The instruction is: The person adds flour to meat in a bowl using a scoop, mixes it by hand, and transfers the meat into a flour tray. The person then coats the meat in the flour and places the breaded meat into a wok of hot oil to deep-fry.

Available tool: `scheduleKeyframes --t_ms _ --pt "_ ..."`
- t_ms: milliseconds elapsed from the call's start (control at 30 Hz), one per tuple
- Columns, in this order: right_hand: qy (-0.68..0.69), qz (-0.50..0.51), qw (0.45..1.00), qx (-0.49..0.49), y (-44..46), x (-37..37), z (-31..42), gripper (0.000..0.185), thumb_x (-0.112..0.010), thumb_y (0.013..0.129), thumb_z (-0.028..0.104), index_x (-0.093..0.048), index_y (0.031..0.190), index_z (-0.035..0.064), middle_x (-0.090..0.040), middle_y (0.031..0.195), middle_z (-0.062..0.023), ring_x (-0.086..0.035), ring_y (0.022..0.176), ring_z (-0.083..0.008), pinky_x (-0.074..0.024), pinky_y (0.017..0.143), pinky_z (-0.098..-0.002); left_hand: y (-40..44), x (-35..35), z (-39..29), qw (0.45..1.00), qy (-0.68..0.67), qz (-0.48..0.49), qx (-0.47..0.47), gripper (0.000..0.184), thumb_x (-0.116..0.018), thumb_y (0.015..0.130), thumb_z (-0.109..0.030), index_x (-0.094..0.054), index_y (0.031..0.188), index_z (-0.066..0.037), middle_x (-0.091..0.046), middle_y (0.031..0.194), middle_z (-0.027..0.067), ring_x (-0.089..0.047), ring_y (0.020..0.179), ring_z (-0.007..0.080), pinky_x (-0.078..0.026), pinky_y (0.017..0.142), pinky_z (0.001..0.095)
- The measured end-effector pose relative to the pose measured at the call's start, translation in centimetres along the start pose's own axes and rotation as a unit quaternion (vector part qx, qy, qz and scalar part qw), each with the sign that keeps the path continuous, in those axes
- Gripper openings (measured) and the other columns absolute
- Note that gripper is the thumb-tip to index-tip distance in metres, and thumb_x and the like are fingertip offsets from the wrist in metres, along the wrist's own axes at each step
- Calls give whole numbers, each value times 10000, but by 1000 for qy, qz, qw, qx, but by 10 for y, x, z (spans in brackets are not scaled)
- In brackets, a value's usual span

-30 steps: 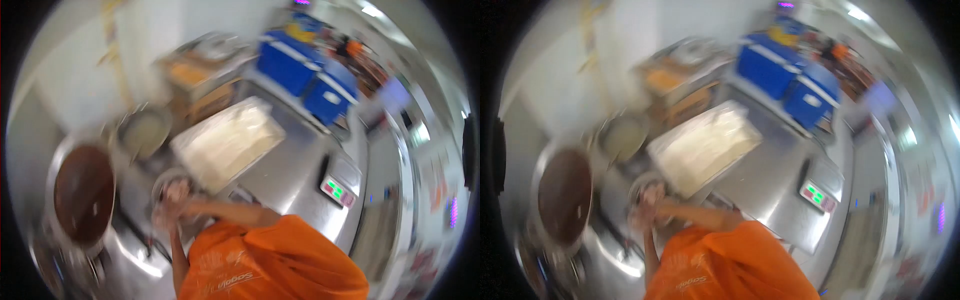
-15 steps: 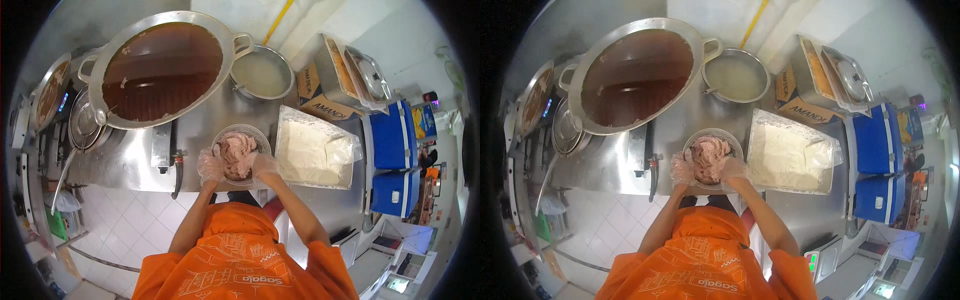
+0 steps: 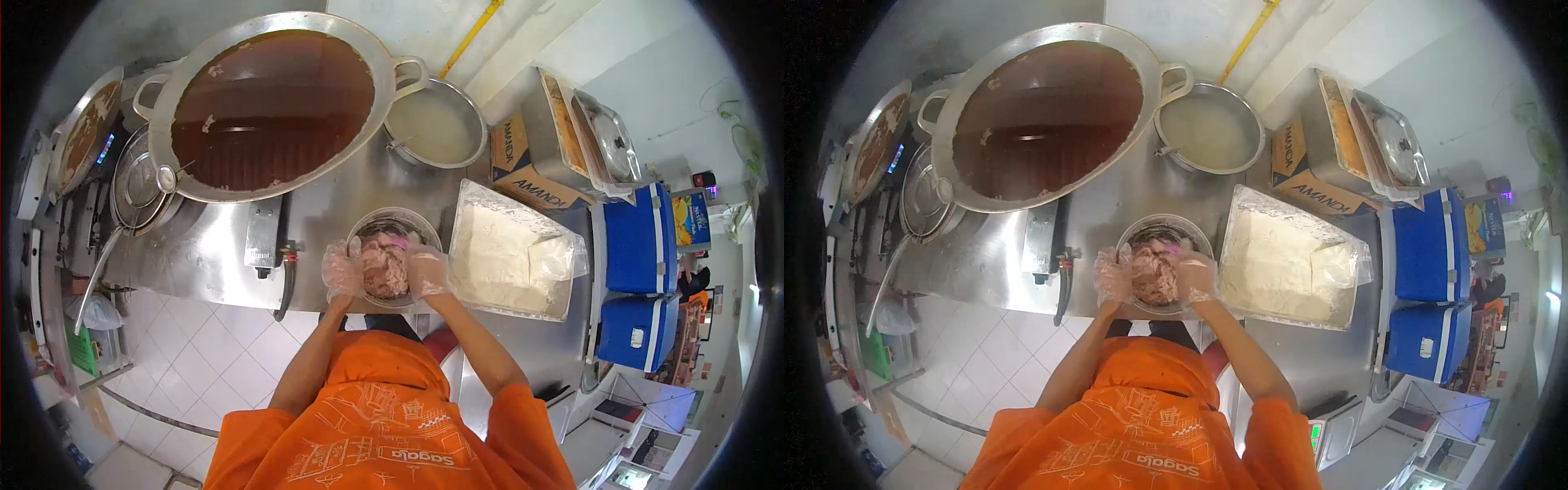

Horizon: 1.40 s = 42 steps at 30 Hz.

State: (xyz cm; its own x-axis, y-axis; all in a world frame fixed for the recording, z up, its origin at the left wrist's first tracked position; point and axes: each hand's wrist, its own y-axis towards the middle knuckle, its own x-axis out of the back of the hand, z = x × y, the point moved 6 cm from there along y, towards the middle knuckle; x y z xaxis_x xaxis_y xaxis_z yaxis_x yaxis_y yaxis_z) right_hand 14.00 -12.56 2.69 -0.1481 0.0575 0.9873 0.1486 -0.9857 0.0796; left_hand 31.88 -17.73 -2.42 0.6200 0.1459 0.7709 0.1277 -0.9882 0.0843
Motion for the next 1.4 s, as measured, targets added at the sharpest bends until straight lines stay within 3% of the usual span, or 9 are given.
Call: scheduleKeyframes --t_ms 267,367,567,667,733,933,1067,1100,1400 --pt "113 319 921 -193 -8 -85 29 220 -561 850 168 -711 810 13 -682 837 -220 -674 820 -372 -534 700 -423 -12 10 -19 999 5 -25 -34 396 -542 928 -406 -657 909 -28 -617 921 224 -598 854 383 -479 761 451" --pt "263 235 935 -33 -9 -151 -5 151 -610 805 139 -671 804 2 -632 708 -195 -623 684 -375 -501 617 -444 -11 6 -12 995 -37 77 58 377 -553 915 -399 -656 943 -38 -609 935 217 -593 876 378 -475 770 438" --pt "552 285 654 -432 -21 -45 -38 231 -574 931 248 -656 790 85 -429 524 16 -322 354 -84 -212 326 -272 -11 -26 16 996 -16 82 -19 365 -541 926 -378 -659 945 -33 -631 946 220 -608 872 389 -484 792 456" --pt "562 256 650 -443 -11 -86 -32 217 -561 910 205 -668 827 36 -514 542 -73 -459 383 -200 -347 355 -361 -7 -12 -2 999 -7 51 -15 370 -531 937 -372 -665 888 -30 -641 902 221 -621 832 394 -493 752 472" --pt "180 87 980 11 18 -52 23 202 -555 852 147 -676 855 -14 -624 712 -232 -626 654 -393 -509 600 -459 -4 -24 1 996 1 88 7 373 -500 959 -357 -652 942 -17 -633 944 222 -606 889 394 -474 809 467" --pt "-14 360 931 -48 -24 -60 -25 233 -543 853 172 -689 864 -11 -662 822 -254 -671 819 -398 -543 721 -463 -5 -16 -1 994 -5 110 -10 356 -527 949 -357 -637 922 -20 -629 956 221 -614 852 392 -491 757 470" --pt "36 136 975 -174 13 -65 -32 156 -557 821 137 -668 787 33 -682 830 -204 -685 787 -346 -545 690 -442 -5 -20 -3 987 29 155 22 353 -537 940 -363 -632 918 -24 -638 951 211 -625 811 387 -507 709 466" --pt "-29 56 998 -2 6 -88 -14 149 -555 808 141 -664 783 42 -672 794 -186 -673 740 -341 -543 672 -440 -4 -15 -5 990 31 140 13 359 -538 939 -367 -639 916 -23 -642 946 210 -628 824 387 -509 717 465" --pt "-162 22 985 -54 -8 -2 -19 190 -497 912 99 -620 1019 1 -602 622 -92 -637 612 -263 -470 509 -396 7 -5 -1 996 8 89 5 377 -556 926 -396 -664 907 -35 -655 910 208 -633 827 395 -505 747 464"
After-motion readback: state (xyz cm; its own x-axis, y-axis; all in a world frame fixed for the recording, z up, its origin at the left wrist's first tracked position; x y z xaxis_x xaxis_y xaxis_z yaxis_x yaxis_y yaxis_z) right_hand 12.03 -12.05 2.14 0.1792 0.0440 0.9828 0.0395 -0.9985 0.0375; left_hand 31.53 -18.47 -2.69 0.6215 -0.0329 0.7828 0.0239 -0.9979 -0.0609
